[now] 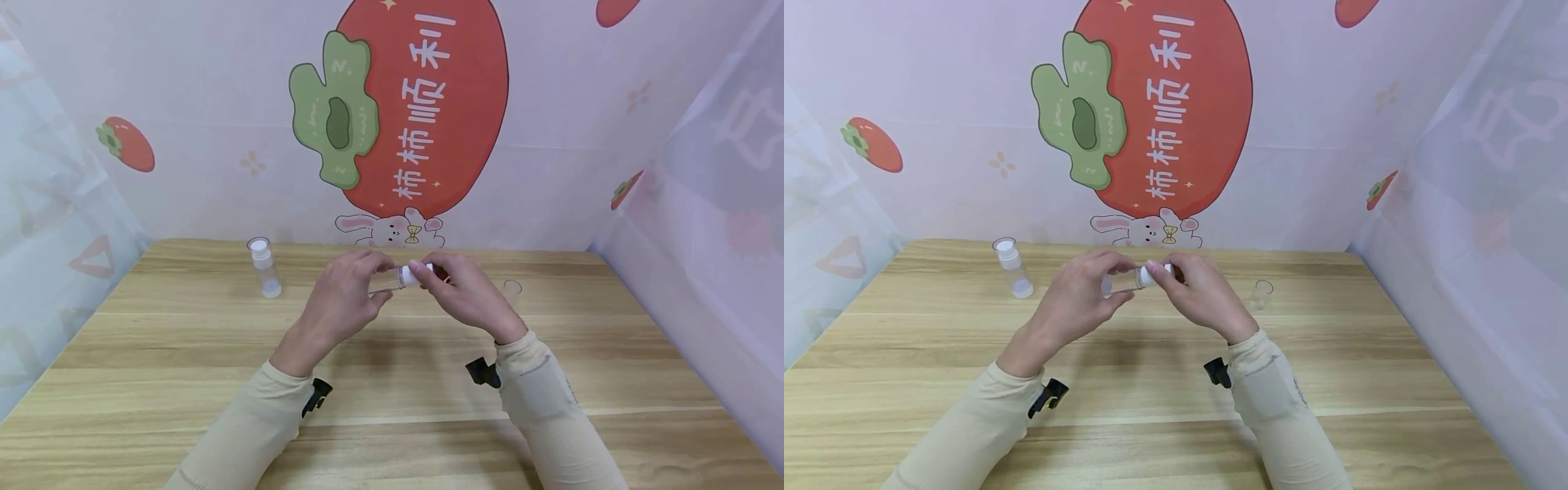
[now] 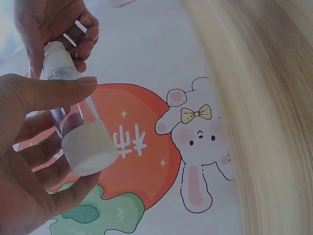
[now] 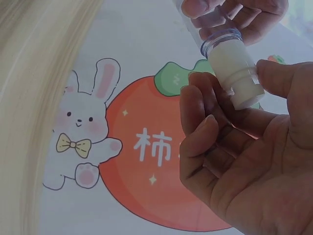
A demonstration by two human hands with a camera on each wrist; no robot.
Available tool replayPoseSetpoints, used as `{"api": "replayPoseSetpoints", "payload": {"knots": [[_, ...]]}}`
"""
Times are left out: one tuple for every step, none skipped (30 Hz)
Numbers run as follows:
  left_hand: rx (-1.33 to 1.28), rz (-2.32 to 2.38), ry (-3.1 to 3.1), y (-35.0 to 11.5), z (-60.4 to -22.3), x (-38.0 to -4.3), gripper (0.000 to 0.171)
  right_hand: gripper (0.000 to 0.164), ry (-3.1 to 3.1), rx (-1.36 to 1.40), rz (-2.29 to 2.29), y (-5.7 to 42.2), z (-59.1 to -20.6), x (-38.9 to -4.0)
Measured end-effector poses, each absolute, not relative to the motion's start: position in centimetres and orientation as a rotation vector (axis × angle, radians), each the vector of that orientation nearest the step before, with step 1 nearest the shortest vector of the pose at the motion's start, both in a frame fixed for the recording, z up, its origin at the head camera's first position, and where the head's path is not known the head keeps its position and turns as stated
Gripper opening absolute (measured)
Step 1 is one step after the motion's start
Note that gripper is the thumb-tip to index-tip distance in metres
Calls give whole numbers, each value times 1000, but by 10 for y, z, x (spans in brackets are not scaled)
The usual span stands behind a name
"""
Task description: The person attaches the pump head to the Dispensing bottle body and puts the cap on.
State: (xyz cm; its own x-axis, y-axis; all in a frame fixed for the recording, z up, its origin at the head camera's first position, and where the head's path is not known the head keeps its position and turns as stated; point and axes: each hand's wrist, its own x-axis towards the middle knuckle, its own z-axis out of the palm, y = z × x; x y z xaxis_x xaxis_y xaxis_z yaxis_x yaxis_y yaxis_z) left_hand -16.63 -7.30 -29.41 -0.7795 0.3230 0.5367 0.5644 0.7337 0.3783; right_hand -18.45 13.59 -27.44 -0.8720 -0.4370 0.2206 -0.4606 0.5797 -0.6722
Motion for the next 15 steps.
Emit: {"api": "replayPoseSetpoints", "payload": {"knots": [[-677, -756, -2498, -73, -294, -167, 38, 31, -2771, 781, 1191, 136, -274, -185], [-675, -767, -2501, -73, -294, -167, 38, 31, -2775, 780, 1190, 137, -274, -185], [-674, -781, -2505, -73, -294, -167, 38, 32, -2778, 779, 1190, 137, -274, -185], [-673, -792, -2509, -73, -294, -167, 37, 32, -2780, 776, 1187, 138, -274, -185], [-672, -804, -2512, -74, -294, -167, 37, 31, -2779, 775, 1188, 138, -273, -184], [-671, -813, -2515, -74, -293, -167, 37, 30, -2778, 773, 1188, 139, -273, -184], [-670, -820, -2519, -74, -293, -167, 37, 29, -2776, 767, 1190, 139, -273, -184], [-668, -827, -2522, -74, -293, -167, 36, 28, -2773, 763, 1193, 140, -272, -184], [-667, -836, -2525, -75, -293, -167, 36, 27, -2770, 759, 1201, 140, -272, -184], [-666, -844, -2527, -75, -292, -167, 36, 26, -2766, 757, 1208, 140, -272, -184], [-665, -855, -2529, -75, -292, -167, 36, 25, -2759, 758, 1217, 140, -271, -184], [-662, -869, -2531, -76, -292, -167, 35, 23, -2750, 763, 1224, 141, -271, -184], [-660, -881, -2534, -76, -292, -167, 35, 22, -2739, 770, 1236, 141, -271, -184], [-657, -894, -2537, -76, -292, -167, 35, 21, -2726, 783, 1246, 141, -271, -184], [-654, -907, -2540, -76, -292, -167, 35, 21, -2709, 802, 1254, 142, -272, -184]]}}
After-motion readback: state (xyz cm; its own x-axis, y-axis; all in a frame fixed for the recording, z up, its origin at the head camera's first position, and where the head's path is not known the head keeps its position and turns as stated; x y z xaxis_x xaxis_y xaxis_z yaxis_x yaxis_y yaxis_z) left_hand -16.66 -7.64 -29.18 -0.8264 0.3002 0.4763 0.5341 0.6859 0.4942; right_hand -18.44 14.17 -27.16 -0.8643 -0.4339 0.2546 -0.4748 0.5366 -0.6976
